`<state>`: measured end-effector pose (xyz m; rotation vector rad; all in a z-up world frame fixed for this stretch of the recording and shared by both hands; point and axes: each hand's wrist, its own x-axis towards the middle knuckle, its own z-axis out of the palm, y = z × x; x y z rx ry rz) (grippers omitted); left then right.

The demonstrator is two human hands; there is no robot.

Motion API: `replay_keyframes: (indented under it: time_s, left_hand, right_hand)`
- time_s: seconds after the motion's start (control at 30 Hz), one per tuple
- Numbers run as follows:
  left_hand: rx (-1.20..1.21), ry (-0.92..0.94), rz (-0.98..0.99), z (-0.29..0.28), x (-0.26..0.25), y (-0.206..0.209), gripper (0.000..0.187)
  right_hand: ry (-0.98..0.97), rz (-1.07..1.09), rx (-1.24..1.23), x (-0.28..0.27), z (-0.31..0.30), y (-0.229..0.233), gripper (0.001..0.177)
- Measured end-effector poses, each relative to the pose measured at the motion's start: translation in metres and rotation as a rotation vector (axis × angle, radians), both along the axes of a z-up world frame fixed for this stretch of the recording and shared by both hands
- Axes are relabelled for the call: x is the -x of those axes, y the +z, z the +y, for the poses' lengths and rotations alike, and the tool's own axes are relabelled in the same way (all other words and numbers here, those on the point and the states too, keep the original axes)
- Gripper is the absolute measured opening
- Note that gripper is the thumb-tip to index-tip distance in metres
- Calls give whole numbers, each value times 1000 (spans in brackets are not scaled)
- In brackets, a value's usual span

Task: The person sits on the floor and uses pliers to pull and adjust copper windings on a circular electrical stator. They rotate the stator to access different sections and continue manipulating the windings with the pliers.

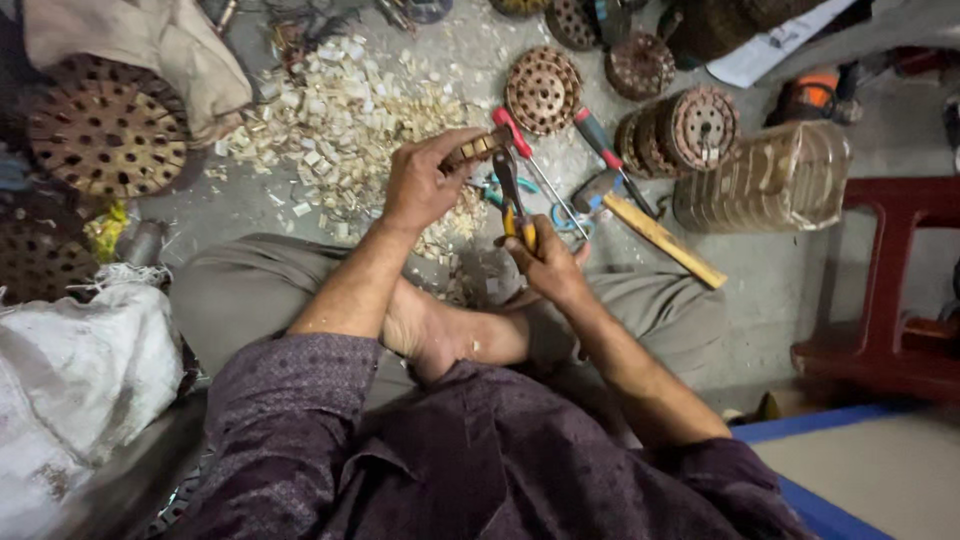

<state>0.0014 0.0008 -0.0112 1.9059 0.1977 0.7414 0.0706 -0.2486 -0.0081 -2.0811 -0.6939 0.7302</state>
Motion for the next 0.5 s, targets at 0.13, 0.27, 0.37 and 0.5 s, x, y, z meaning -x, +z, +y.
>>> replay_keyframes:
  time_s: [0.13,0.27,0.37,0.5]
  left_hand:
    - [37,-8,52,0,1,2,47]
    - [-92,40,14,2,0,5,49]
    - [105,26,188,2,2,7,47]
    - [0,25,11,5,0,12,47]
  right_hand:
    - [55,-76,50,-13,-1,-2,32]
    - [57,-206,200,-20,8,0,30]
    - [17,-86,322,-27,14,5,32]
    - [10,95,226,-34,21,16,37]
